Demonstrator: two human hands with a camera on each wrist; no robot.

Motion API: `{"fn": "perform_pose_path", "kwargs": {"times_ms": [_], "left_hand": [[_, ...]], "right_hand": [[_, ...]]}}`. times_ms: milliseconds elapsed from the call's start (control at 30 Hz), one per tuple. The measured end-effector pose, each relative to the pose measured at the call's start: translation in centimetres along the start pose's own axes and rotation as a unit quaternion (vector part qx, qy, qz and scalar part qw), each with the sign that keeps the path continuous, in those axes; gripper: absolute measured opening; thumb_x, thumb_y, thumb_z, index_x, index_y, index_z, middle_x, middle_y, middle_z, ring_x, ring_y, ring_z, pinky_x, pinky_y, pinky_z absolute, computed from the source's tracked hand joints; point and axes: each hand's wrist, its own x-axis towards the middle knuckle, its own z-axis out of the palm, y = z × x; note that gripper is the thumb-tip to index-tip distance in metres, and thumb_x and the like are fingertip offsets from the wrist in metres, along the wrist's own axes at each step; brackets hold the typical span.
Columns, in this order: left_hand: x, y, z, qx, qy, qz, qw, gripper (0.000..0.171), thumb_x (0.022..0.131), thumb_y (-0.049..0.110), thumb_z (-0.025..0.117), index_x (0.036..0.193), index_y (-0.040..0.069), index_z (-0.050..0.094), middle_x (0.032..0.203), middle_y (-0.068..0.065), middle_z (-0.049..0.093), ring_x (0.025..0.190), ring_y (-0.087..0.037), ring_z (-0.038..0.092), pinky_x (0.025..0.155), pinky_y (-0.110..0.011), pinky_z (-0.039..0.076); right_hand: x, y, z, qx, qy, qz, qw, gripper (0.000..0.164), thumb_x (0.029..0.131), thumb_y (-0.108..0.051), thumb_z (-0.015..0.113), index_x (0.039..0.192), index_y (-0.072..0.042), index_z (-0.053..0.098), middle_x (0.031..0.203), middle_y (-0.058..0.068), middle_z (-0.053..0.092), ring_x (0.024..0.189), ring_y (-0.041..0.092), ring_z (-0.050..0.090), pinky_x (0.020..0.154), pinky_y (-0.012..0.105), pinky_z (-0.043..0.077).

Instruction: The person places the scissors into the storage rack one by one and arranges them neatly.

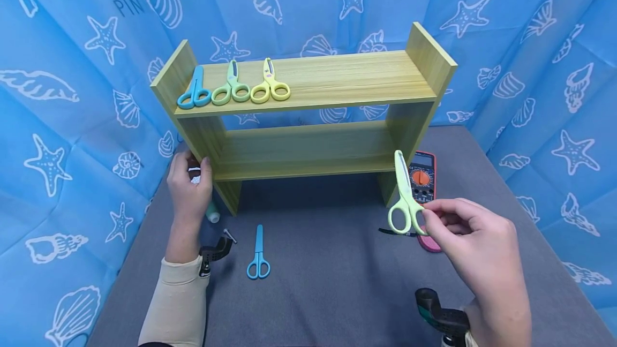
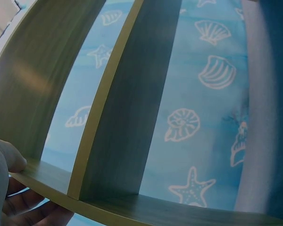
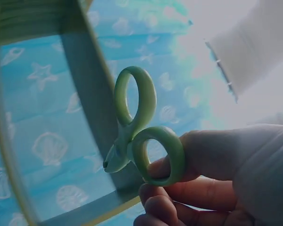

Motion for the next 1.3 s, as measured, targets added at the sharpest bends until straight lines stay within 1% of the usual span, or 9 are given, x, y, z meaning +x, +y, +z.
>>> {"fn": "perform_pose_path", "kwargs": {"times_ms": [233, 400, 500, 633, 800, 933, 1067, 1167, 1300], "left_hand": [[0.0, -0.1, -0.1, 0.007, 0.0, 0.009, 0.9999, 0.021, 0.101, 0.008, 0.062, 0.114, -0.009, 0.06, 0.099, -0.022, 0.058, 0.088, -0.031, 0.062, 0.069, -0.038, 0.055], [0.1, -0.3, -0.1, 0.006, 0.004, 0.015, 0.9999, 0.02, 0.1, 0.007, 0.062, 0.114, -0.008, 0.061, 0.098, -0.021, 0.058, 0.087, -0.03, 0.063, 0.068, -0.038, 0.056], [0.1, -0.2, -0.1, 0.003, 0.003, 0.014, 0.9999, 0.02, 0.1, 0.006, 0.063, 0.113, -0.009, 0.06, 0.098, -0.021, 0.058, 0.087, -0.031, 0.062, 0.068, -0.039, 0.056], [0.1, -0.1, -0.1, 0.002, 0.0, 0.012, 0.9999, 0.02, 0.1, 0.007, 0.062, 0.113, -0.009, 0.06, 0.097, -0.021, 0.058, 0.087, -0.03, 0.062, 0.068, -0.041, 0.056], [0.1, -0.1, -0.2, 0.001, 0.001, 0.013, 0.9999, 0.019, 0.1, 0.006, 0.063, 0.112, -0.009, 0.061, 0.097, -0.02, 0.058, 0.086, -0.029, 0.062, 0.067, -0.041, 0.057], [0.1, 0.0, -0.2, -0.001, 0.004, 0.018, 0.9998, 0.018, 0.099, 0.004, 0.063, 0.111, -0.009, 0.061, 0.096, -0.02, 0.058, 0.085, -0.03, 0.062, 0.066, -0.041, 0.057], [0.1, 0.0, -0.2, -0.006, 0.003, 0.02, 0.9998, 0.018, 0.099, 0.004, 0.063, 0.111, -0.009, 0.061, 0.096, -0.021, 0.058, 0.085, -0.031, 0.062, 0.066, -0.043, 0.058], [0.1, -0.1, -0.2, -0.003, 0.005, 0.02, 0.9998, 0.018, 0.099, 0.004, 0.063, 0.111, -0.008, 0.062, 0.096, -0.02, 0.058, 0.084, -0.03, 0.062, 0.066, -0.043, 0.058], [0.1, -0.1, -0.2, 0.001, 0.003, 0.022, 0.9997, 0.018, 0.099, 0.005, 0.064, 0.111, -0.008, 0.061, 0.097, -0.02, 0.059, 0.085, -0.029, 0.062, 0.065, -0.042, 0.058]], "right_hand": [[1.8, -2.6, -1.3, 0.047, 0.025, -0.016, 0.998, 0.019, 0.084, 0.006, 0.08, 0.102, 0.002, 0.077, 0.086, -0.022, 0.067, 0.066, -0.004, 0.061, 0.069, 0.004, 0.049], [4.0, -4.9, -1.9, 0.082, 0.03, -0.007, 0.996, 0.019, 0.087, 0.0, 0.08, 0.105, 0.002, 0.077, 0.086, -0.013, 0.071, 0.068, 0.002, 0.065, 0.072, 0.007, 0.052], [5.7, -6.2, -2.1, 0.1, 0.029, 0.005, 0.995, 0.023, 0.088, -0.008, 0.081, 0.108, 0.001, 0.077, 0.087, -0.006, 0.074, 0.072, 0.006, 0.068, 0.071, 0.008, 0.053], [8.5, -7.8, -1.8, 0.12, 0.018, 0.022, 0.992, 0.025, 0.089, -0.016, 0.081, 0.109, -0.002, 0.078, 0.086, -0.002, 0.074, 0.073, 0.012, 0.067, 0.06, 0.011, 0.05], [12.7, -10.0, -0.5, 0.127, -0.012, 0.046, 0.991, 0.018, 0.09, -0.02, 0.079, 0.103, -0.008, 0.082, 0.08, -0.005, 0.073, 0.076, 0.015, 0.061, 0.054, 0.02, 0.044], [16.1, -11.2, 1.2, 0.089, -0.064, 0.057, 0.992, 0.024, 0.092, -0.026, 0.074, 0.109, -0.009, 0.081, 0.084, -0.008, 0.071, 0.076, 0.013, 0.061, 0.061, 0.02, 0.048], [18.4, -12.3, 3.3, 0.015, -0.111, 0.031, 0.993, 0.033, 0.095, -0.03, 0.067, 0.116, -0.008, 0.078, 0.098, -0.001, 0.073, 0.082, 0.015, 0.057, 0.064, 0.023, 0.047], [19.3, -13.0, 5.0, -0.019, -0.132, -0.003, 0.991, 0.03, 0.094, -0.026, 0.063, 0.111, -0.009, 0.08, 0.099, 0.005, 0.072, 0.083, 0.019, 0.054, 0.062, 0.028, 0.043], [19.8, -13.6, 6.7, -0.041, -0.142, -0.034, 0.988, 0.027, 0.09, -0.018, 0.057, 0.099, -0.01, 0.081, 0.086, 0.005, 0.07, 0.078, 0.022, 0.053, 0.059, 0.032, 0.041]]}}
